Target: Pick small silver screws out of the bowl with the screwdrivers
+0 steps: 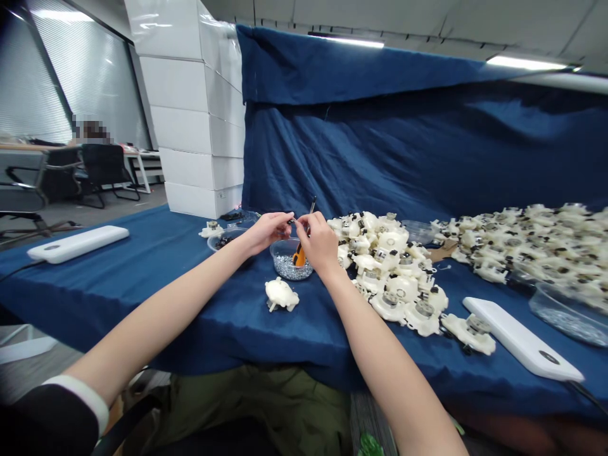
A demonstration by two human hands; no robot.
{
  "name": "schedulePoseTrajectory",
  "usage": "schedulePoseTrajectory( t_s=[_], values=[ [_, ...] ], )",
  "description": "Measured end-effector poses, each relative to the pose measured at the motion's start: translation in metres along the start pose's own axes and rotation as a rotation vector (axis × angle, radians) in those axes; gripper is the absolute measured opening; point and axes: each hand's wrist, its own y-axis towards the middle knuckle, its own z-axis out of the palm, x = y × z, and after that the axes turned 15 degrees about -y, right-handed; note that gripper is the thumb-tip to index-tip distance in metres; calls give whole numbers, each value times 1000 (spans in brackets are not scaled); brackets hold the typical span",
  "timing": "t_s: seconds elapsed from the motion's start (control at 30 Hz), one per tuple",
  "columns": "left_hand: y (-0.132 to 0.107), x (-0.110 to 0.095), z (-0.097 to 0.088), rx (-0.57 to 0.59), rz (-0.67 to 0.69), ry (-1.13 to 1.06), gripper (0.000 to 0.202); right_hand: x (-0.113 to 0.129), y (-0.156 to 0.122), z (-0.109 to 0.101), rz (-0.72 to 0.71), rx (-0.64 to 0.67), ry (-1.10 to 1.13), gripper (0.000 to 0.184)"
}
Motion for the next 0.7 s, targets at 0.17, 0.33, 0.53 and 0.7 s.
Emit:
schedulePoseTrajectory(
  t_s=[0.17, 0.33, 0.53, 0.7],
  values=[
    [1, 0, -1, 7, 0, -10, 42, 0, 0, 1, 20, 8, -7, 22],
    [2, 1, -3, -13, 12, -9, 38, 0, 0, 1, 35, 17, -4, 19],
    [4, 3, -4, -10, 48, 0, 34, 0, 1, 1, 36, 24, -1, 18],
    [2, -1, -1, -12, 40, -10, 34, -2, 1, 4, 32, 17, 0, 18]
  ],
)
